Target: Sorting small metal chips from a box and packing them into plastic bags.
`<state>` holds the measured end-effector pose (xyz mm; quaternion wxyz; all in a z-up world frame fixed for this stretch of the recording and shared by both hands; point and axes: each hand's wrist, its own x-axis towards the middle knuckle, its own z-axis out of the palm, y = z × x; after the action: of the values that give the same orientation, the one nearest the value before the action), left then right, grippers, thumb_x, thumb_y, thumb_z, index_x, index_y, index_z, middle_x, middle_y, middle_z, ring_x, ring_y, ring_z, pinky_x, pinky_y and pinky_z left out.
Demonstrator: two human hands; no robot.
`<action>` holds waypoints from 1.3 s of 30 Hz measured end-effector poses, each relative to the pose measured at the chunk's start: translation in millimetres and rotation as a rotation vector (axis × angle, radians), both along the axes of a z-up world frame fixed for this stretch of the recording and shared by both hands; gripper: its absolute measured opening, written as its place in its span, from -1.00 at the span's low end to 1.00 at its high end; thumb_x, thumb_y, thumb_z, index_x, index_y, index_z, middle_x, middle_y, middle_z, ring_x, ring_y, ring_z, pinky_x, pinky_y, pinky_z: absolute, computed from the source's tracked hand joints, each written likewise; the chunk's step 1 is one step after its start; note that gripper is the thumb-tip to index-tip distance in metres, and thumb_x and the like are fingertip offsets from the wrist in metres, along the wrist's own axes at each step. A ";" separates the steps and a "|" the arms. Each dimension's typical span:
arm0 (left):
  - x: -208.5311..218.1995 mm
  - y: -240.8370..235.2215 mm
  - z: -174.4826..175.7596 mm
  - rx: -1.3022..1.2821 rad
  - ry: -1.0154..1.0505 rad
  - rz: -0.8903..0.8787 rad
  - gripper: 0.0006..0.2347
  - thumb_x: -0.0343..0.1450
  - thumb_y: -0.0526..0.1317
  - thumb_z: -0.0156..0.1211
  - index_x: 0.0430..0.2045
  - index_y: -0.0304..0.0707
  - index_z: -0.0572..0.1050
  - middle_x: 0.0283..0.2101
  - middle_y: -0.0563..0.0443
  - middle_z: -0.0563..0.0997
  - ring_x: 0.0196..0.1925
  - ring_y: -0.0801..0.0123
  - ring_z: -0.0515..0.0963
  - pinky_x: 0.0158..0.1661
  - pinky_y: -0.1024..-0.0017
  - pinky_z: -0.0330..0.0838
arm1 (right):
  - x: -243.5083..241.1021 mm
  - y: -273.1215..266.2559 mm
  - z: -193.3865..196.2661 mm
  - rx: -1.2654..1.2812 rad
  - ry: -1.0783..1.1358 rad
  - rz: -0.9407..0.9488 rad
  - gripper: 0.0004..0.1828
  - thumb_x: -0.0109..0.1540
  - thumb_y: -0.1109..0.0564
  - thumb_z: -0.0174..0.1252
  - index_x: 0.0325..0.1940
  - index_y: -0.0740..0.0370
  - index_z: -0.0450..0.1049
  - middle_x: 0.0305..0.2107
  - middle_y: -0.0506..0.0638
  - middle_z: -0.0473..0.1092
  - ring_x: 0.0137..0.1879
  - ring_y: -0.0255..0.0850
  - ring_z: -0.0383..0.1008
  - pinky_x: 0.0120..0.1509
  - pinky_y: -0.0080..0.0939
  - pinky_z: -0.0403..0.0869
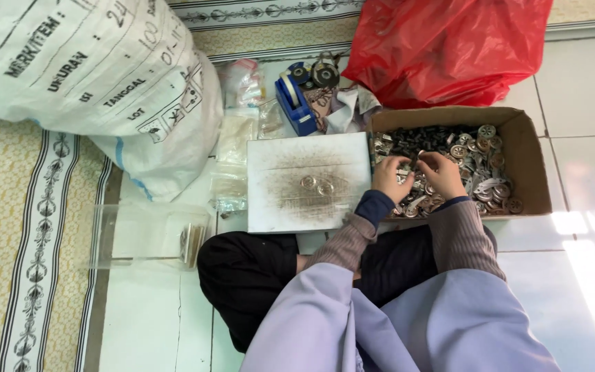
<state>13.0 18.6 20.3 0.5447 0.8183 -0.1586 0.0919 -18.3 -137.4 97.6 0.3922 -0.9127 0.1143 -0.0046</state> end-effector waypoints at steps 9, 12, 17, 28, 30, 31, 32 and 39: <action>-19.8 -94.5 -95.4 0.526 0.460 -0.395 -0.61 0.40 -0.25 0.05 0.17 -0.12 0.38 0.06 -0.29 0.56 0.15 -0.10 0.59 0.11 0.06 0.53 | -10.6 -62.1 -105.1 -0.265 0.415 -0.209 -0.55 0.31 0.00 0.15 0.25 0.18 0.52 -0.03 0.23 0.55 0.13 0.17 0.54 0.13 0.23 0.56; -23.9 -83.5 -62.8 0.613 0.458 -0.432 -0.59 0.38 -0.29 0.04 0.18 -0.11 0.37 0.08 -0.25 0.58 0.18 -0.10 0.58 0.12 0.02 0.53 | -6.4 -50.5 -130.6 -0.382 0.500 -0.148 -0.29 0.17 0.02 0.28 0.38 0.30 0.38 0.22 0.41 0.29 0.26 0.31 0.40 0.22 0.35 0.49; -8.8 -82.2 -109.6 0.632 0.473 -0.418 -0.61 0.43 -0.21 0.03 0.20 0.00 0.37 0.09 -0.13 0.58 0.15 0.00 0.60 0.10 0.02 0.54 | -6.6 -31.2 -98.1 -0.469 0.489 -0.147 -0.42 0.25 0.16 0.16 0.37 0.31 0.34 0.19 0.39 0.24 0.26 0.35 0.39 0.22 0.35 0.49; -17.9 -44.7 -1.5 0.062 0.622 -0.242 -0.64 0.56 -0.25 -0.05 0.28 -0.29 0.26 0.11 -0.38 0.52 0.17 -0.14 0.56 0.12 0.00 0.51 | -14.4 -22.8 -59.7 0.172 0.109 -0.301 -0.54 0.33 -0.03 0.26 0.15 0.39 0.50 -0.17 0.29 0.54 0.09 0.24 0.52 0.12 0.24 0.50; -11.9 -48.3 -31.3 -0.225 0.604 -0.098 -0.72 0.54 -0.24 0.11 0.15 -0.20 0.37 0.00 -0.16 0.58 0.09 0.09 0.60 0.04 0.21 0.57 | -14.0 -20.5 -56.0 0.567 0.035 -0.319 -0.58 0.33 0.03 0.34 0.14 0.37 0.51 -0.13 0.31 0.52 0.00 0.05 0.58 0.06 -0.01 0.54; -15.4 -44.7 -21.4 -0.227 0.601 -0.095 -0.72 0.54 -0.24 0.11 0.15 -0.20 0.37 0.00 -0.16 0.58 0.09 0.09 0.60 0.04 0.21 0.57 | -16.2 -17.2 -50.7 0.567 0.034 -0.315 -0.58 0.33 0.03 0.34 0.14 0.37 0.51 -0.13 0.31 0.52 0.00 0.05 0.58 0.06 -0.01 0.54; -19.1 -40.9 -11.5 -0.296 0.576 -0.076 -0.71 0.54 -0.27 0.12 0.16 -0.24 0.35 -0.01 -0.21 0.58 0.07 0.05 0.60 0.03 0.19 0.57 | -18.6 -13.6 -45.2 0.635 0.014 -0.314 -0.62 0.34 0.07 0.32 0.13 0.38 0.51 -0.10 0.33 0.51 0.04 0.07 0.56 0.10 0.02 0.52; -34.5 -24.4 22.5 -0.207 0.066 0.029 -0.82 0.54 -0.21 0.18 -0.01 -0.20 0.58 -0.21 -0.10 0.66 -0.16 0.16 0.68 -0.19 0.30 0.65 | -29.3 -12.7 -40.8 0.790 -0.062 -0.335 -0.73 0.35 0.10 0.29 0.07 0.28 0.54 -0.18 0.04 0.48 -0.08 -0.21 0.54 0.06 -0.12 0.53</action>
<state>-21.5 -5.8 42.8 0.6299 0.7624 -0.1183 0.0887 -47.6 -150.1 56.7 0.7087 -0.6607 0.2420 -0.0516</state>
